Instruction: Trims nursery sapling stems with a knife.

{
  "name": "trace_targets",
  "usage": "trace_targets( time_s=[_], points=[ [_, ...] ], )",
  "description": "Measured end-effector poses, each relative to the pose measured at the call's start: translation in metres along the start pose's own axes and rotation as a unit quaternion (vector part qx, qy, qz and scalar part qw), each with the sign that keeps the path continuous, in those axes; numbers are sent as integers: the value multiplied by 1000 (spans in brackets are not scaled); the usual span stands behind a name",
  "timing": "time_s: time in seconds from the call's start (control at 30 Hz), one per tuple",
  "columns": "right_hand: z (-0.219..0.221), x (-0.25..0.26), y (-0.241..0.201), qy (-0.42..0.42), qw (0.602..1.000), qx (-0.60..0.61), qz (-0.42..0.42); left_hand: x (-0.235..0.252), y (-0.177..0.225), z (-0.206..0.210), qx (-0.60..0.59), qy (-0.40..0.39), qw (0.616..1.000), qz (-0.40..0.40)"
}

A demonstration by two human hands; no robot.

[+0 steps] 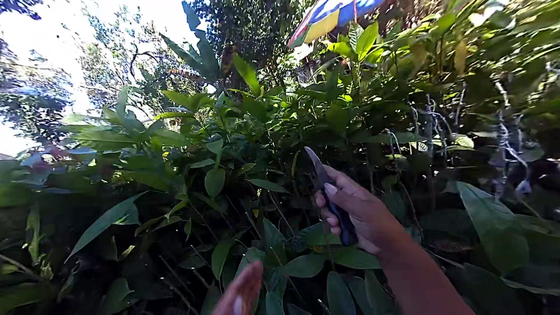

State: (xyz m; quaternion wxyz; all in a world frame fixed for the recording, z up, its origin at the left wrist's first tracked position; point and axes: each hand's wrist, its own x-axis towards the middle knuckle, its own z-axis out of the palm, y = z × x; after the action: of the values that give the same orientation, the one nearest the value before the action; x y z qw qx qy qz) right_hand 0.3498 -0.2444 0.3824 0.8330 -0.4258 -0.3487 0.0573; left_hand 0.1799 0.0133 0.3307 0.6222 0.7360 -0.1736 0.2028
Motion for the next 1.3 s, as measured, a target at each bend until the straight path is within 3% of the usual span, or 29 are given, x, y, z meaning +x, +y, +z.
trace_targets(
  time_s=[0.13, 0.23, 0.33, 0.37, 0.43, 0.5, 0.57, 0.63, 0.67, 0.77, 0.83, 0.93, 1.07, 1.2, 1.3],
  points=[
    [-28, 12, 0, 41, 998, -23, -45, 163, -22, 17, 36, 123, 992, 19],
    [-38, 21, 5, 113, 988, -61, -92, 259, -57, -1, 161, 122, 979, 23],
    [-44, 34, 16, 143, 979, -88, -118, 304, -113, -25, 156, 79, 976, -130],
    [-46, 38, 22, 143, 978, -96, -115, 307, -134, -33, 170, 46, 962, -210],
    [-53, 49, 34, 134, 982, -103, -85, 307, -157, -43, 266, -93, 904, -321],
    [-61, 60, 43, 130, 989, -69, -29, 310, -162, -40, 371, -219, 839, -334],
    [-63, 67, 52, 123, 992, -17, 4, 315, -164, -38, 410, -264, 820, -301],
    [-63, 72, 62, 115, 993, 10, 8, 320, -166, -41, 408, -235, 834, -288],
    [-63, 75, 67, 117, 993, 9, 14, 322, -167, -44, 395, -174, 854, -291],
    [-58, 79, 77, 129, 991, -23, 37, 338, -172, -57, 345, 160, 891, -248],
    [-45, 80, 79, 99, 994, -25, 40, 350, -173, -66, 277, 272, 898, -208],
    [-18, 81, 90, 22, 999, -11, 47, 351, -173, -76, 206, 204, 939, -185],
    [22, 77, 112, -27, 997, 12, 66, 322, -163, -73, 200, 165, 957, -130],
    [84, 48, 114, -72, 991, -98, -62, 275, -167, -106, 141, 205, 964, -91],
    [101, 53, 136, -90, 992, -39, 77, 237, -151, -120, 90, 180, 972, -118]
  ],
)
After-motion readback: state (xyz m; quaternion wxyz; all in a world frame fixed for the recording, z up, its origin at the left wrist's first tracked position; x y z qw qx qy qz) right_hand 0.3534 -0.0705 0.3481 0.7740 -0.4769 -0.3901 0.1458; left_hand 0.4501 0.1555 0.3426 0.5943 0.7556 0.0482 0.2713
